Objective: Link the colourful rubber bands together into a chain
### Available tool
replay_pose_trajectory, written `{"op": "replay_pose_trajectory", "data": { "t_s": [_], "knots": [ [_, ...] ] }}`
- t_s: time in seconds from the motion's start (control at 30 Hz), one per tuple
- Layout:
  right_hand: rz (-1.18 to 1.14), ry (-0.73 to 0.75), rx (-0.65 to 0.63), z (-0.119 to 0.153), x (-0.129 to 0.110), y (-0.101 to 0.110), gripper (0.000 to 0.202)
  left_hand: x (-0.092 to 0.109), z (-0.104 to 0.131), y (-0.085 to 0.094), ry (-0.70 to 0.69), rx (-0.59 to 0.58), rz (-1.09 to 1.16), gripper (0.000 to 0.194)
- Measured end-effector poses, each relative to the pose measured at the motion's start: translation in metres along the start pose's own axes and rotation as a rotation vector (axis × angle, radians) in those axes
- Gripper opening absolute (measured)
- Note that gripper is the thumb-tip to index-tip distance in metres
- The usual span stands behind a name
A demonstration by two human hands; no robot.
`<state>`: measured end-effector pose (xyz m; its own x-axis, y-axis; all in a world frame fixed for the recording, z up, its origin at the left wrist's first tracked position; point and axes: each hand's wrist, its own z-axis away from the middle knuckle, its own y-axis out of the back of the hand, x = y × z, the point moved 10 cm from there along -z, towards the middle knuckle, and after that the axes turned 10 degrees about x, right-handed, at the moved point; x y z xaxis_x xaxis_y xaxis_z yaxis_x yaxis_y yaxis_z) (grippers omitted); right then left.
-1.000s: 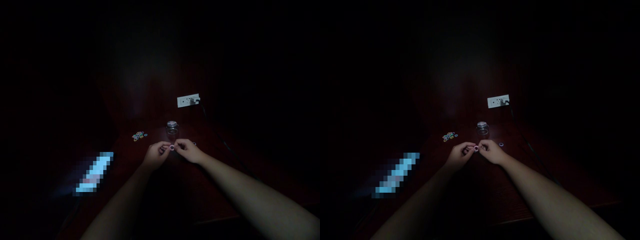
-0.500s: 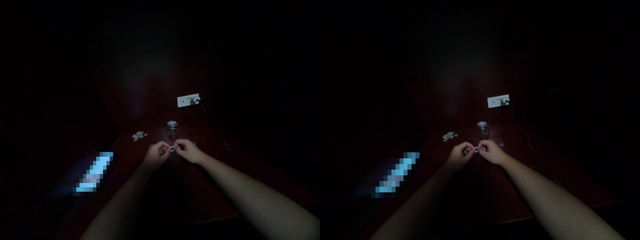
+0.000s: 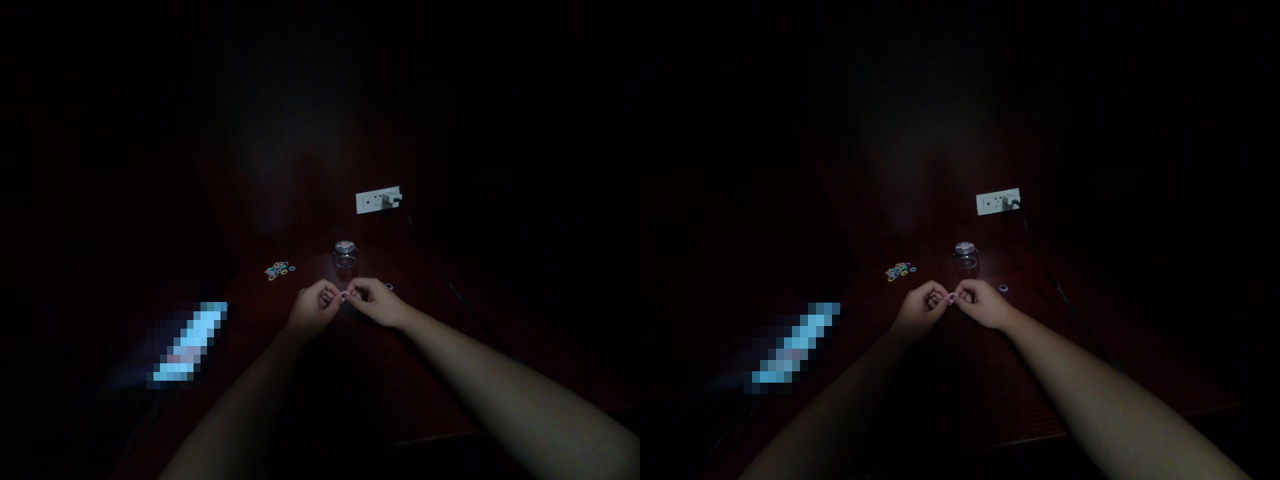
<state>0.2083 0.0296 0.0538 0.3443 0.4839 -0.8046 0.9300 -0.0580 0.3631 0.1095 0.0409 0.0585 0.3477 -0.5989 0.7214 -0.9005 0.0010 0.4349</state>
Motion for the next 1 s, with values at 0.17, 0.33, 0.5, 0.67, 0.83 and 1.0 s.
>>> {"op": "replay_pose_trajectory", "data": {
  "t_s": [0.17, 0.33, 0.5, 0.67, 0.83, 1.0],
  "knots": [
    [0.017, 0.003, -0.002, -0.0002, 0.0012, -0.0001, 0.019, 0.0013, 0.0014, 0.0004, 0.0, -0.004, 0.013, 0.017],
    [0.011, -0.013, -0.022, -0.0001, 0.0037, -0.0022, 0.017, 0.0024, 0.0022, -0.0035, -0.005, -0.047, 0.031, 0.018],
    [-0.007, -0.007, -0.017, -0.0005, 0.0043, -0.0008, 0.015, -0.0011, 0.0006, -0.001, -0.007, -0.01, 0.019, 0.015],
    [0.031, 0.041, 0.009, 0.0, -0.002, 0.0035, 0.016, -0.0044, 0.0019, -0.0026, -0.001, -0.014, 0.012, 0.014],
    [0.054, 0.053, 0.025, -0.001, -0.0001, 0.0048, 0.016, -0.0014, 0.0022, -0.0031, -0.022, -0.012, -0.003, 0.014],
    [0.02, 0.035, 0.015, -0.0016, 0.005, 0.0036, 0.017, -0.0004, 0.0009, -0.0033, -0.029, -0.022, -0.029, 0.015]
  ]
}}
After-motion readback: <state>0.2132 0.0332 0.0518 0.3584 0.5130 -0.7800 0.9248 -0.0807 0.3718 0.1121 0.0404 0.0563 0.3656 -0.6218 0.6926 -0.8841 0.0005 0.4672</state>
